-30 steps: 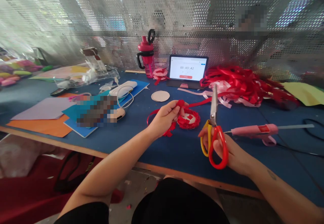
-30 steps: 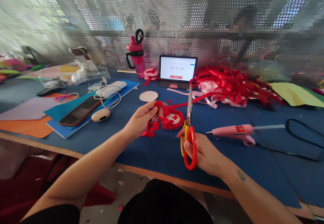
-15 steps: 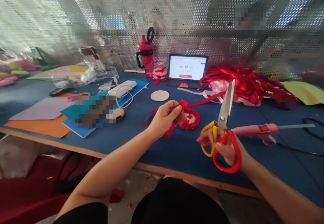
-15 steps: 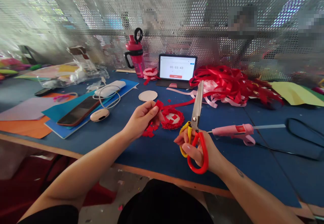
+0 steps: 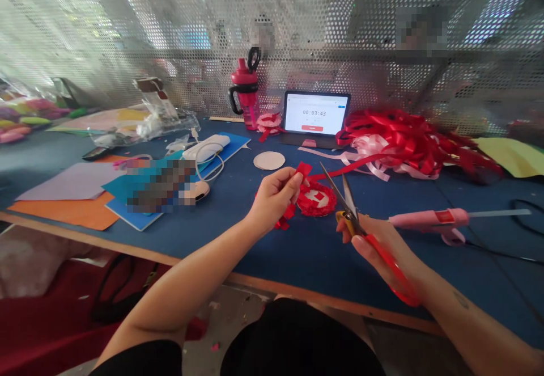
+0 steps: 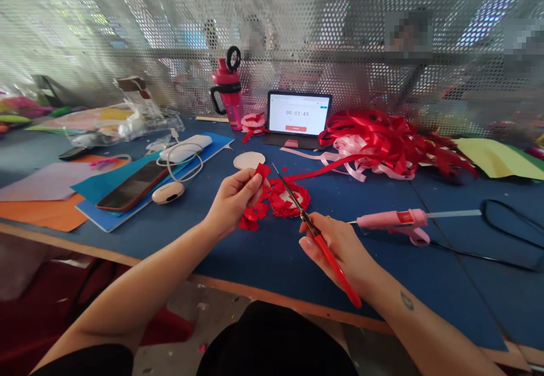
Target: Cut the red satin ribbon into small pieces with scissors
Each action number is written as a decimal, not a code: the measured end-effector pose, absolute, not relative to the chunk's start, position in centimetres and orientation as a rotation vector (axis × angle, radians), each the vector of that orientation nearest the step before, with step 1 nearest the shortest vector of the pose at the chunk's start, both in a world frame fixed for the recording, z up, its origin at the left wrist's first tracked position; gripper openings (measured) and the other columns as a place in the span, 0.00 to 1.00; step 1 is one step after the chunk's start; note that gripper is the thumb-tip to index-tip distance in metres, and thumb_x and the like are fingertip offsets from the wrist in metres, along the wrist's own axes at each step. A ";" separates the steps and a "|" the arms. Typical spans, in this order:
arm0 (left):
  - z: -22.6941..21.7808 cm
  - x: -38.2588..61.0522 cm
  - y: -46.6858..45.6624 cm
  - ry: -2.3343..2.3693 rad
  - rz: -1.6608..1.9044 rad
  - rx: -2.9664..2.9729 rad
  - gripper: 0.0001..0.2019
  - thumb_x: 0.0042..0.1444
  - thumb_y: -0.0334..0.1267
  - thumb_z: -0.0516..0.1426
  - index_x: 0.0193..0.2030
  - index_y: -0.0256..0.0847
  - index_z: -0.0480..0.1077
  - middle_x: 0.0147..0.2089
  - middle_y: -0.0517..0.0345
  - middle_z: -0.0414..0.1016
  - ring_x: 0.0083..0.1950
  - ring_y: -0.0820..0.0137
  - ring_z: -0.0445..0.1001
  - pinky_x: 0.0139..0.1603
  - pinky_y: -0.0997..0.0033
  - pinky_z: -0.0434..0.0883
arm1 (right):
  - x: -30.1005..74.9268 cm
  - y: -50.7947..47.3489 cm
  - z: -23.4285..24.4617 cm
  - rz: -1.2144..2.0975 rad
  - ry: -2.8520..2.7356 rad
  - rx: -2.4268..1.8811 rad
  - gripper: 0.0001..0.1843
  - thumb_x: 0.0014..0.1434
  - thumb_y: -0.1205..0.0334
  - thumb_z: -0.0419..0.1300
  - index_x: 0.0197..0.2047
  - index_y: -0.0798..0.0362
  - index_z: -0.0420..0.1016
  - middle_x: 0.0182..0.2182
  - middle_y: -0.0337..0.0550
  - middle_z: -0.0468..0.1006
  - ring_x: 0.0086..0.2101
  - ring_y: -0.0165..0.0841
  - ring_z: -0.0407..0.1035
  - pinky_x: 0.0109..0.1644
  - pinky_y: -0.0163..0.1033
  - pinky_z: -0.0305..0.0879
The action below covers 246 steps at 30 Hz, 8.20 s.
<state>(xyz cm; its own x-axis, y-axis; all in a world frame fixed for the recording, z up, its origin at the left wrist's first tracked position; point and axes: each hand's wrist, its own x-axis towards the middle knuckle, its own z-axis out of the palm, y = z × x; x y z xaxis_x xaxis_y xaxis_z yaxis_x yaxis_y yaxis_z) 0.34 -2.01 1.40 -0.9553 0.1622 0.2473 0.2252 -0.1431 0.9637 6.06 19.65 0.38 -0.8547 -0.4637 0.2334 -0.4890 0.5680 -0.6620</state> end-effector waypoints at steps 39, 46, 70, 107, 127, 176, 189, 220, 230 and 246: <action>1.9 1.2 -1.8 -1.922 -2.590 -0.443 0.11 0.52 0.39 0.59 0.26 0.36 0.64 0.18 0.67 0.60 0.16 0.86 0.54 0.16 0.86 0.49 | 6.6 19.0 0.9 1.261 -3.082 0.780 0.10 0.63 0.54 0.50 0.40 0.52 0.64 0.23 0.32 0.61 0.25 0.27 0.53 0.27 0.33 0.49; 1.7 1.3 -1.6 -1.898 -2.559 -0.432 0.13 0.52 0.43 0.59 0.27 0.36 0.64 0.17 0.66 0.63 0.15 0.86 0.53 0.16 0.84 0.48 | 6.8 18.5 0.8 1.355 -3.049 0.801 0.11 0.65 0.55 0.47 0.36 0.53 0.61 0.22 0.31 0.56 0.23 0.25 0.50 0.25 0.32 0.47; 1.4 0.9 -1.9 -1.859 -2.497 -0.402 0.12 0.54 0.42 0.58 0.26 0.37 0.62 0.18 0.64 0.66 0.14 0.86 0.50 0.15 0.83 0.46 | 6.5 18.1 0.9 1.759 -2.920 0.730 0.12 0.64 0.53 0.49 0.36 0.53 0.61 0.20 0.30 0.52 0.21 0.24 0.45 0.23 0.32 0.44; 0.8 1.2 -1.3 -1.922 -2.410 -0.491 0.12 0.55 0.45 0.56 0.30 0.37 0.64 0.22 0.59 0.72 0.15 0.85 0.50 0.16 0.83 0.48 | 6.6 17.8 0.1 1.141 -3.134 0.628 0.15 0.65 0.51 0.47 0.34 0.52 0.64 0.18 0.35 0.68 0.19 0.29 0.63 0.23 0.32 0.54; 0.7 0.8 -1.3 -1.820 -2.508 -0.467 0.11 0.55 0.41 0.56 0.29 0.37 0.64 0.21 0.60 0.71 0.15 0.86 0.49 0.16 0.82 0.46 | 6.6 18.7 -0.3 1.634 -2.906 0.693 0.16 0.64 0.48 0.51 0.33 0.52 0.60 0.17 0.30 0.58 0.18 0.24 0.54 0.22 0.30 0.50; 2.0 0.9 -2.2 -1.972 -2.562 -0.432 0.11 0.49 0.39 0.60 0.26 0.36 0.63 0.17 0.63 0.65 0.15 0.86 0.53 0.15 0.83 0.46 | 6.3 19.6 -0.4 1.356 -3.027 0.884 0.28 0.56 0.32 0.49 0.39 0.51 0.61 0.23 0.35 0.63 0.22 0.29 0.53 0.23 0.33 0.49; 1.9 0.6 -2.4 -2.016 -2.540 -0.502 0.09 0.50 0.36 0.59 0.26 0.35 0.64 0.17 0.63 0.65 0.16 0.85 0.56 0.16 0.84 0.48 | 6.6 19.3 0.2 1.298 -3.005 0.939 0.19 0.66 0.46 0.43 0.34 0.52 0.60 0.19 0.32 0.59 0.20 0.27 0.50 0.24 0.34 0.44; 1.4 0.1 -2.2 -1.903 -2.536 -0.477 0.04 0.54 0.32 0.55 0.37 0.36 0.69 0.27 0.59 0.72 0.22 0.82 0.60 0.23 0.82 0.58 | 6.3 20.3 -0.9 1.579 -2.818 0.915 0.35 0.57 0.29 0.42 0.45 0.53 0.62 0.22 0.36 0.65 0.21 0.28 0.57 0.26 0.35 0.54; 1.4 -0.1 -2.4 -1.875 -2.503 -0.442 0.12 0.55 0.44 0.58 0.33 0.40 0.60 0.23 0.62 0.73 0.13 0.83 0.57 0.13 0.82 0.52 | 6.4 20.1 -0.5 1.435 -2.852 0.959 0.33 0.61 0.31 0.39 0.48 0.53 0.61 0.25 0.37 0.65 0.23 0.29 0.59 0.28 0.36 0.57; 1.6 0.3 -2.2 -1.828 -2.492 -0.518 0.08 0.56 0.38 0.58 0.33 0.37 0.62 0.28 0.57 0.75 0.19 0.83 0.59 0.19 0.82 0.54 | 6.2 20.2 -0.5 1.192 -3.027 0.904 0.26 0.58 0.37 0.48 0.45 0.52 0.62 0.25 0.39 0.67 0.23 0.32 0.59 0.28 0.36 0.54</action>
<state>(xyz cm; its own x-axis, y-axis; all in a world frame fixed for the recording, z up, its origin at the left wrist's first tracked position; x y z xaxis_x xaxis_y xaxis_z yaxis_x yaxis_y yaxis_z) 0.26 -2.22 1.57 -0.9454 0.1862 0.2674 0.1992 -0.3192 0.9265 6.22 20.24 -0.53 -0.8310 -0.5558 -0.0221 -0.3916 0.6127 -0.6865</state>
